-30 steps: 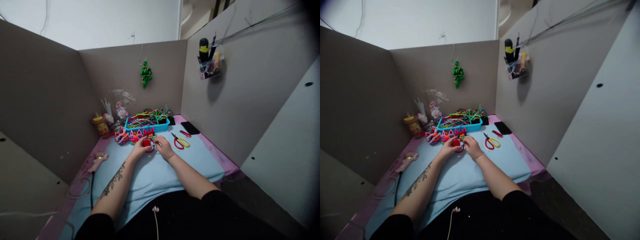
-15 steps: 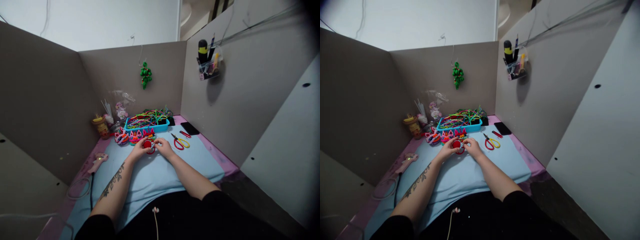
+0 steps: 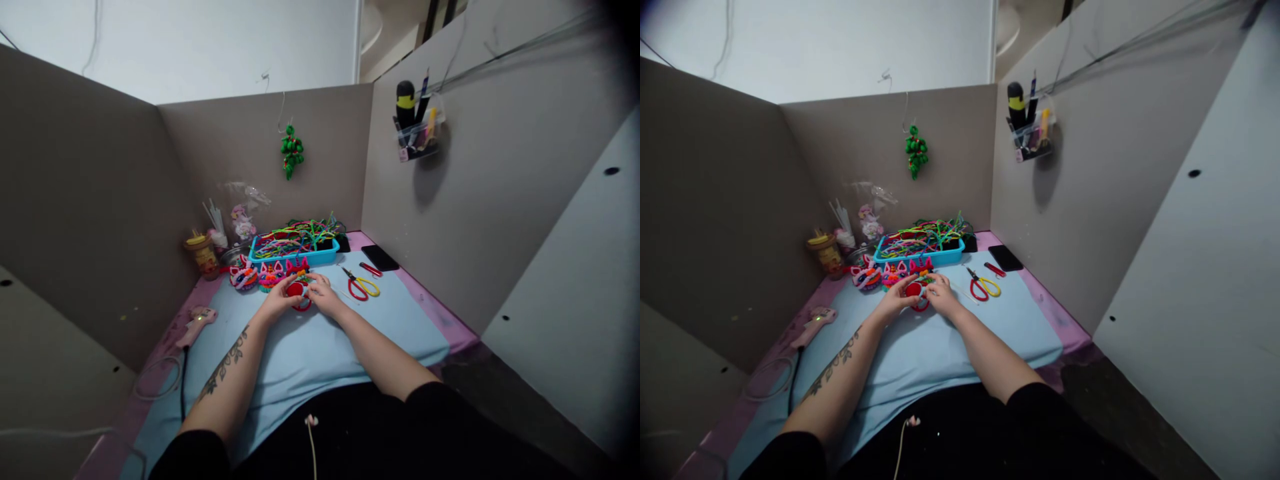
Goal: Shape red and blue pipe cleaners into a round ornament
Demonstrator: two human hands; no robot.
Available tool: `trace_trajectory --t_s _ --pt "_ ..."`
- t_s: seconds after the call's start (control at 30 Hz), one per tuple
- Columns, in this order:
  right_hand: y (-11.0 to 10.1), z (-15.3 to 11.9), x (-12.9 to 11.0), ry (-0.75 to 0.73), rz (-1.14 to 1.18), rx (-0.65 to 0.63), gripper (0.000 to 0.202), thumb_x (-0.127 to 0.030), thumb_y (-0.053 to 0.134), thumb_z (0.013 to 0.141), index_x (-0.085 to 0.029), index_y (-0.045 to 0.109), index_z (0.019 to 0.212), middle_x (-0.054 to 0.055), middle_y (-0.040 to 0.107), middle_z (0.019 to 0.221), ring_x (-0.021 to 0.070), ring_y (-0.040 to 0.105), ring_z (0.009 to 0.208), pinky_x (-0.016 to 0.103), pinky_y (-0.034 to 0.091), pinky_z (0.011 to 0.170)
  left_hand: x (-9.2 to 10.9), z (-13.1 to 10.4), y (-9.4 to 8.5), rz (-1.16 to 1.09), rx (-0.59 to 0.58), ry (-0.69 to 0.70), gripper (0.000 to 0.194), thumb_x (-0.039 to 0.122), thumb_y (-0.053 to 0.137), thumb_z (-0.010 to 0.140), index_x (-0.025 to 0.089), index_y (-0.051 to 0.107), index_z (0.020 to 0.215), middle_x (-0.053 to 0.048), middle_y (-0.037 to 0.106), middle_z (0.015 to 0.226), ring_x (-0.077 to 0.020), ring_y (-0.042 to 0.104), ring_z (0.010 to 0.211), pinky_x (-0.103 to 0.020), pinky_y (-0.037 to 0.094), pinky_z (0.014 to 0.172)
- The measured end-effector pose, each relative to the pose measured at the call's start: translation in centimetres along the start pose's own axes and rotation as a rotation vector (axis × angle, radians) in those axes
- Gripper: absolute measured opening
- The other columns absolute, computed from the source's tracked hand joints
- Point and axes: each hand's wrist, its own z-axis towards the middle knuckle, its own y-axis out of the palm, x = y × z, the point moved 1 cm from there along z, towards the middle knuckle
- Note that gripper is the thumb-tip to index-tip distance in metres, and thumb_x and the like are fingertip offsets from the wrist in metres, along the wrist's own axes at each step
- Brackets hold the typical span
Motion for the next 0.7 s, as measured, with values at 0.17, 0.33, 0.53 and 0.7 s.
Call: trace_trajectory --t_s 0.17,0.33,0.53,0.7 --pt "-0.4 -0.2 -0.5 -0.047 0.059 0.124 0.020 -0.016 0.052 0.076 -0.023 0.062 0.092 0.008 0.055 0.117 0.0231 0.043 0.115 0.046 0.034 0.100 -0.3 0.2 -0.5 -0.032 0.074 -0.004 0.078 0.019 0.079 0.056 0.012 0.049 0.127 -0.010 0.065 0.100 -0.0150 0.060 0.077 -0.029 0.047 0.072" --pt "-1.4 -0.6 -2.0 -0.143 0.055 0.245 0.022 -0.014 0.056 0.074 -0.021 0.061 0.094 0.007 0.057 0.105 0.0224 0.049 0.105 0.041 0.038 0.095 -0.3 0.4 -0.9 -0.126 0.190 -0.043 0.081 0.019 0.080 0.054 0.012 0.048 0.128 -0.004 0.064 0.081 -0.0112 0.057 0.063 -0.026 0.044 0.063" --pt "-1.0 -1.0 -3.0 -0.257 -0.074 0.235 0.011 -0.020 0.058 0.080 -0.022 0.069 0.080 0.008 0.056 0.095 0.0222 0.049 0.096 0.039 0.042 0.088 0.1 0.2 -0.4 -0.207 0.177 -0.063 0.083 0.019 0.080 0.053 0.013 0.047 0.129 -0.001 0.064 0.076 -0.0114 0.058 0.064 -0.024 0.043 0.062" --pt "-0.5 -1.2 -3.2 -0.286 -0.189 0.211 0.013 -0.022 0.059 0.080 -0.023 0.072 0.081 0.008 0.056 0.089 0.0236 0.046 0.093 0.042 0.042 0.087 0.0 0.0 0.1 -0.212 0.150 -0.045 0.082 0.019 0.081 0.053 0.013 0.047 0.128 -0.001 0.063 0.077 -0.0105 0.058 0.064 -0.024 0.044 0.064"
